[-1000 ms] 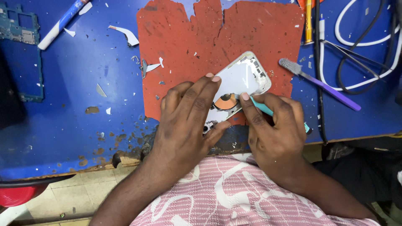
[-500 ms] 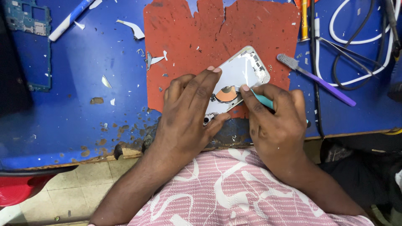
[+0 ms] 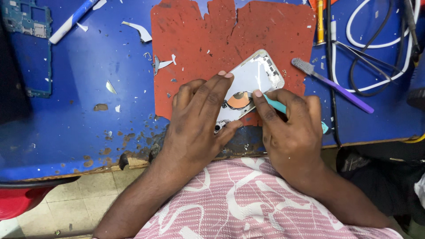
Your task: The person uses a small plastic scraper to peel and scrape adhesive residue from the back of a white smartphone casing. The person repeatedly lifts and removes pieces of the adhesive layer, working across the surface of the casing.
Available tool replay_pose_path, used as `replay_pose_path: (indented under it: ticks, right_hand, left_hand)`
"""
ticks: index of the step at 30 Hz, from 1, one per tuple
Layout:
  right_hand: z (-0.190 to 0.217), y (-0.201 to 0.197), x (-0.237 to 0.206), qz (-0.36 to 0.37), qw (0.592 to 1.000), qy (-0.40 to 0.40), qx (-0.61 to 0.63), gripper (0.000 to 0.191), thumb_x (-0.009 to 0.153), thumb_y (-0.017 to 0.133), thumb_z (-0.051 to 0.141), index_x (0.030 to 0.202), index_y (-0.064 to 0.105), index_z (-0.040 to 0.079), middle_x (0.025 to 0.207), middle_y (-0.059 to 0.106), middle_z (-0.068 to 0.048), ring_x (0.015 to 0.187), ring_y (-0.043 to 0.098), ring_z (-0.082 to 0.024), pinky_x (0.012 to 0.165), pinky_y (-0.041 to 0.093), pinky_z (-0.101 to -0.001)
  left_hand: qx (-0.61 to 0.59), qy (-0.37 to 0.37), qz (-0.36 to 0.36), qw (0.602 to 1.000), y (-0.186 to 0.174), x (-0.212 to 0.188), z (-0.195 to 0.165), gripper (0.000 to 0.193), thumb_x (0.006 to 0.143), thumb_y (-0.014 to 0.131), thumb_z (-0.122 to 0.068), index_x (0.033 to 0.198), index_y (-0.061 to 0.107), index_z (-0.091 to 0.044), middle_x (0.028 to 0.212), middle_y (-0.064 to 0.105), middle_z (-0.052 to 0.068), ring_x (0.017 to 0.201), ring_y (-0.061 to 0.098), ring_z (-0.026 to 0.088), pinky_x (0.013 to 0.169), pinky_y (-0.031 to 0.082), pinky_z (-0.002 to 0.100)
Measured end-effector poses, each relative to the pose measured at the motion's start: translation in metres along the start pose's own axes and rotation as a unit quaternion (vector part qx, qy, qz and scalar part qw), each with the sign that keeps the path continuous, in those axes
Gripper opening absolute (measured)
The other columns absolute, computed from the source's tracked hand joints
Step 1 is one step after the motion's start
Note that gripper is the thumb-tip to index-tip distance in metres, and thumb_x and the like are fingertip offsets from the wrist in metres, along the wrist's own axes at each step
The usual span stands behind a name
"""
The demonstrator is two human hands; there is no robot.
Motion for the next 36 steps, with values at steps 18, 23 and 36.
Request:
replay_pose_path:
  ticks: [18, 23, 36]
  right_hand:
    - [-0.008, -0.001, 0.003, -0.017, 0.999, 0.019, 0.029, 0.043, 0.088, 0.077, -0.005, 0.129, 0.076, 0.009, 0.118, 0.067, -0.009, 0.096, 0.055, -0.025, 0.083, 0.046, -0.035]
    - [-0.004, -0.007, 0.006, -0.006, 0.999, 0.016, -0.037, 0.045, 0.083, 0.075, -0.009, 0.126, 0.077, 0.005, 0.116, 0.066, -0.013, 0.096, 0.056, -0.028, 0.081, 0.048, -0.0348]
    - [-0.017, -0.008, 0.014, 0.024, 0.997, -0.006, 0.073, 0.041, 0.083, 0.081, -0.001, 0.123, 0.077, 0.009, 0.11, 0.068, -0.008, 0.094, 0.059, -0.025, 0.08, 0.05, -0.035]
  left_hand:
    - [0.004, -0.003, 0.004, 1.0, -0.001, 0.0, 0.001, 0.088, 0.081, 0.089, -0.025, 0.151, 0.04, -0.005, 0.15, 0.051, 0.014, 0.127, 0.05, 0.034, 0.109, 0.043, 0.049]
    - [0.012, 0.005, -0.001, 1.0, -0.001, 0.0, 0.0, 0.089, 0.081, 0.089, -0.027, 0.152, 0.04, -0.005, 0.15, 0.051, 0.014, 0.127, 0.05, 0.034, 0.109, 0.043, 0.049]
    - [-0.005, -0.004, 0.002, 1.0, -0.004, 0.0, 0.0, 0.091, 0.082, 0.089, -0.025, 0.154, 0.037, -0.006, 0.15, 0.052, 0.013, 0.127, 0.05, 0.036, 0.108, 0.043, 0.05]
Point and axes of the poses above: each hand's wrist, its own x-axis towards the middle knuckle, its own y-axis out of the palm, z = x × y, the point moved 10 cm from there along x, towards the middle knuckle
